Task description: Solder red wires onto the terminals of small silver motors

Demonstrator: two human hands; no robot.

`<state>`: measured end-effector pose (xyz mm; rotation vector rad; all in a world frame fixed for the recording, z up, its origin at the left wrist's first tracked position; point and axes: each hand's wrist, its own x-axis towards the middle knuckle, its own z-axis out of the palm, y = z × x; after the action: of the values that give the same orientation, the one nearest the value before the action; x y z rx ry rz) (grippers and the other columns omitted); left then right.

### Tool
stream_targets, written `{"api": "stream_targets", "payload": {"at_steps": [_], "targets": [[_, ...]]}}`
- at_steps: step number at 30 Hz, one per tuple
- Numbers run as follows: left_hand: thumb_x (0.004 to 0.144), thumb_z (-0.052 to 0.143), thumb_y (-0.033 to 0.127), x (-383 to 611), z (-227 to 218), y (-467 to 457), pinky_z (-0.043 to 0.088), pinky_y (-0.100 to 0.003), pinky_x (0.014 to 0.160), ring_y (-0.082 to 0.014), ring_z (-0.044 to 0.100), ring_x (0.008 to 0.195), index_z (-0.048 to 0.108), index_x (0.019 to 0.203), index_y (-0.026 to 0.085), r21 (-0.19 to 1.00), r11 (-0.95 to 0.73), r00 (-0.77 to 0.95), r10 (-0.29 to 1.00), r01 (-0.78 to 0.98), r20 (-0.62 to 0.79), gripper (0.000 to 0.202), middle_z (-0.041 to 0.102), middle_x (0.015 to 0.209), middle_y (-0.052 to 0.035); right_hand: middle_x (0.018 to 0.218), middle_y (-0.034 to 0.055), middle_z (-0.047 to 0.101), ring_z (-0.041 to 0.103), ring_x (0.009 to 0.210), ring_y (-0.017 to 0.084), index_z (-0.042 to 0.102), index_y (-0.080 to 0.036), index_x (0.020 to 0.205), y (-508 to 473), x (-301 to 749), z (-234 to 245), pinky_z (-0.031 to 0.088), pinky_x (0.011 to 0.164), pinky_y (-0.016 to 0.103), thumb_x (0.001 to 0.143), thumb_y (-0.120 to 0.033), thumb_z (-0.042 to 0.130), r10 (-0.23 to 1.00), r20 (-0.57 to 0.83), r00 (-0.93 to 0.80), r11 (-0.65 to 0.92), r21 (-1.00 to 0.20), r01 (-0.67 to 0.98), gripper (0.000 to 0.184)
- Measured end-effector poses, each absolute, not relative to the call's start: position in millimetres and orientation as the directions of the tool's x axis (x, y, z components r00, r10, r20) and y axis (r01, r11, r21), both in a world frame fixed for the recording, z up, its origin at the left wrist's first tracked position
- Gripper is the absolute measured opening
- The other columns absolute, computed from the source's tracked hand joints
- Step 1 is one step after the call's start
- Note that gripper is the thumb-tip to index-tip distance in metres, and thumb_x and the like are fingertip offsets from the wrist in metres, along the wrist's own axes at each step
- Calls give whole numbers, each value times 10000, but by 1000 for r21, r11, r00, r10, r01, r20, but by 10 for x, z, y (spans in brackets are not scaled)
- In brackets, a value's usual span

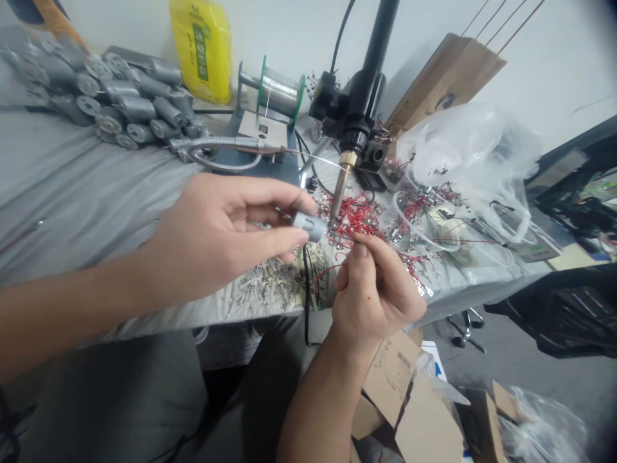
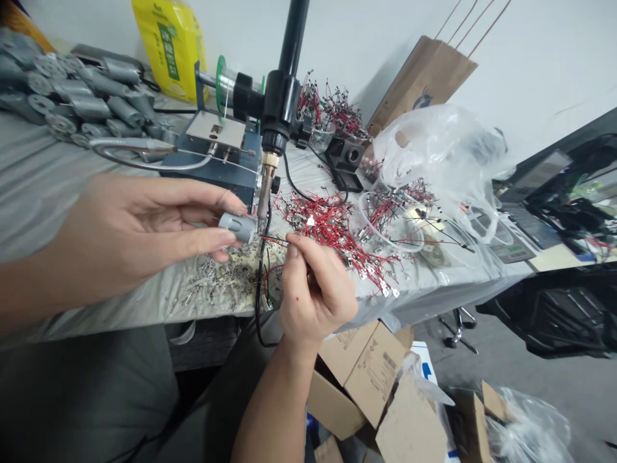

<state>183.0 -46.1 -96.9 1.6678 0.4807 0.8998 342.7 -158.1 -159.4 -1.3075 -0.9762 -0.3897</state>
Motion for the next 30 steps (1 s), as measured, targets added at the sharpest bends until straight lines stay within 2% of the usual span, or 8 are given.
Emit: {"api": "stream_targets", "payload": {"at_steps": [5,24,30], "targets": [[865,870,138,1829,-987,-449,702,-138,740,-145,819,793,876,1065,233,951,-279,622,723,-136,301,222,840,970,28,648,-40,604,535,505,99,842,-253,1040,-1589,3425,-1591,425,495,266,1009,-265,734,275,776,567,256,-628,735,112],[868,847,81,1814,-939,-471,667,-61,768,-81,793,824,869,1043,233,947,-294,629,714,-128,307,233,825,937,84,658,-32,618,555,527,107,859,-290,1074,-1590,3419,-1590,432,513,277,1007,-251,751,278,774,569,299,-633,714,132],[874,846,91,1812,-932,-476,662,-54,753,-79,789,822,868,1040,227,946,-301,620,721,-123,310,216,823,926,81,672,-33,627,545,523,104,845,-280,1080,-1612,3423,-1589,429,508,278,1012,-249,741,307,766,564,260,-638,725,128]]}}
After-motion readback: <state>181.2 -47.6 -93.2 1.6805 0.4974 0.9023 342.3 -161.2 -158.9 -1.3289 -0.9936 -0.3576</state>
